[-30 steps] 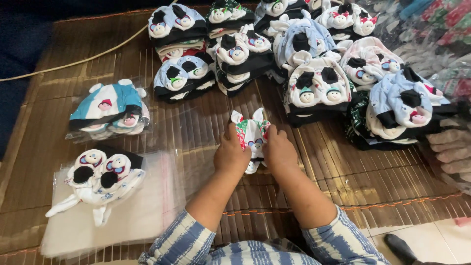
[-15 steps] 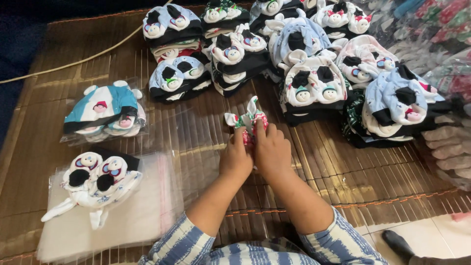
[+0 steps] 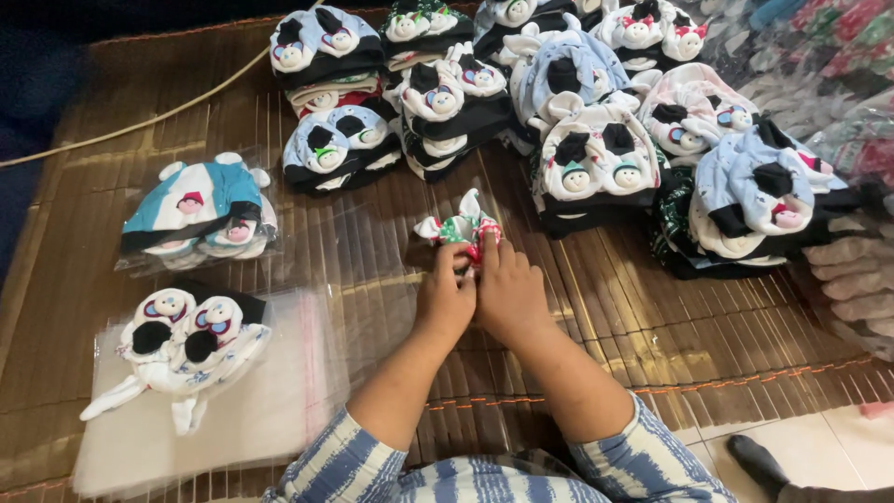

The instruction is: Packaging sets of baby hats and booties into clear plastic bags

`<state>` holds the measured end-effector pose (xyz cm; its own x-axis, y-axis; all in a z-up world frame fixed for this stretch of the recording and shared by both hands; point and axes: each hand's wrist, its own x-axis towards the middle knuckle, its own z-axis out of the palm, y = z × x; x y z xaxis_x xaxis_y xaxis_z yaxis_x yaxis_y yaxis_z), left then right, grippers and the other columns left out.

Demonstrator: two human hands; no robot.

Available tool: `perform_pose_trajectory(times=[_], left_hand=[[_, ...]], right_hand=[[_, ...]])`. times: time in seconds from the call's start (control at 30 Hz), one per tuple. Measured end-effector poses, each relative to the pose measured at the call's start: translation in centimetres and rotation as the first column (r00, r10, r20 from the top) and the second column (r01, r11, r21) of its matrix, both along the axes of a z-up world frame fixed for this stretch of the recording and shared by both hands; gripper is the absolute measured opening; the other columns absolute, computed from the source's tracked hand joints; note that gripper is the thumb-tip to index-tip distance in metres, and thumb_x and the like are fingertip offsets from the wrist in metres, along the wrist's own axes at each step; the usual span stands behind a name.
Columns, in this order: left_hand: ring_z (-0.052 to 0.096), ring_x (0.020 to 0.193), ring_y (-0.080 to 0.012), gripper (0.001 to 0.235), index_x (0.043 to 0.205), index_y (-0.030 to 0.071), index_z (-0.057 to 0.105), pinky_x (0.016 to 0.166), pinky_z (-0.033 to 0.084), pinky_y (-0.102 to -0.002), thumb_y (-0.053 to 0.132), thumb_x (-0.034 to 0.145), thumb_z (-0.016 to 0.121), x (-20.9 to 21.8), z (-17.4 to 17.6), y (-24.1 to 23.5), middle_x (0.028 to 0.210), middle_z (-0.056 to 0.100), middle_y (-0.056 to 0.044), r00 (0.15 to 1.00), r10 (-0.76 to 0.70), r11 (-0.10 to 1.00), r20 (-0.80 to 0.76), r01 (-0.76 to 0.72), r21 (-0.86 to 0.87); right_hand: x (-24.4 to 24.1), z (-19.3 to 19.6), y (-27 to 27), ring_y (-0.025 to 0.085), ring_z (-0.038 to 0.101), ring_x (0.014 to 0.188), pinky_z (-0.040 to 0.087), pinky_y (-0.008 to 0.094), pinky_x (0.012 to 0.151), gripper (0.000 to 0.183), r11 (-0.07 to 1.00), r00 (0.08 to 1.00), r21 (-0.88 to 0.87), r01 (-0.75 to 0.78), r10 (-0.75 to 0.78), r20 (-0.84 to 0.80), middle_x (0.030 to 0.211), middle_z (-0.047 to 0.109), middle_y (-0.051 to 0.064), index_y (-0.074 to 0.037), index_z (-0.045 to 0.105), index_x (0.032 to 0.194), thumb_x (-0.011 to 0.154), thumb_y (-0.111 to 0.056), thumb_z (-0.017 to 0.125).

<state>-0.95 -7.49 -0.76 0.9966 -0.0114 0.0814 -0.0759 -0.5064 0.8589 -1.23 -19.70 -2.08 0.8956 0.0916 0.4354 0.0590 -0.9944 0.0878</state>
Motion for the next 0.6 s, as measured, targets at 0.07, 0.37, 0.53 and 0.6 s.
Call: perform_pose_trajectory(times=[0.07, 0.37, 0.53, 0.6], left_hand=[[0.075, 0.099, -0.0348, 0.040, 0.127, 0.028, 0.054, 0.086, 0.060, -0.049, 0.015, 0.090, 0.060, 0.1, 0.2, 0.1, 0.114, 0.077, -0.009, 1.000, -0.007, 1.000, 0.009, 0.007, 0.010], [0.060, 0.126, -0.0374, 0.037, 0.136, 0.028, 0.052, 0.112, 0.042, -0.050, 0.044, 0.106, 0.038, -0.2, 1.3, 1.2, 0.126, 0.072, -0.013, 0.982, -0.144, 0.985, -0.123, 0.130, -0.117], [0.055, 0.128, -0.0374, 0.040, 0.142, 0.026, 0.050, 0.114, 0.036, -0.050, 0.041, 0.106, 0.038, -0.2, 0.4, 2.2, 0.126, 0.072, -0.013, 0.983, -0.173, 0.984, -0.067, 0.171, -0.045], [0.049, 0.136, -0.0373, 0.047, 0.146, 0.026, 0.042, 0.115, 0.032, -0.055, 0.039, 0.102, 0.046, -0.8, 1.8, 2.8, 0.137, 0.066, -0.011, 0.971, -0.206, 0.970, -0.123, 0.219, 0.105]], right_hand=[[0.1, -0.1, -0.3, 0.031, 0.064, 0.090, 0.053, 0.046, 0.061, 0.080, 0.999, 0.997, 0.033, -0.019, 0.022, -0.067, 0.121, 0.060, 0.014, -0.005, 0.045, 0.152, 0.086, -0.050, 0.054], [-0.1, -0.2, 1.1, 0.030, 0.062, 0.079, 0.044, 0.043, 0.055, 0.060, 0.994, 0.991, -0.103, -0.030, 0.042, 0.124, 0.115, 0.062, 0.017, -0.009, 0.057, 0.143, 0.091, -0.037, 0.052], [0.4, -1.1, 1.0, 0.029, 0.061, 0.077, 0.042, 0.040, 0.056, 0.052, 0.988, 0.975, -0.148, -0.040, 0.071, 0.209, 0.114, 0.064, 0.018, -0.011, 0.060, 0.140, 0.093, -0.032, 0.055], [-0.1, -0.3, 0.8, 0.029, 0.063, 0.080, 0.043, 0.040, 0.058, 0.054, 0.987, 0.985, -0.133, -0.089, 0.107, 0.137, 0.114, 0.067, 0.018, -0.014, 0.062, 0.139, 0.088, -0.028, 0.056]])
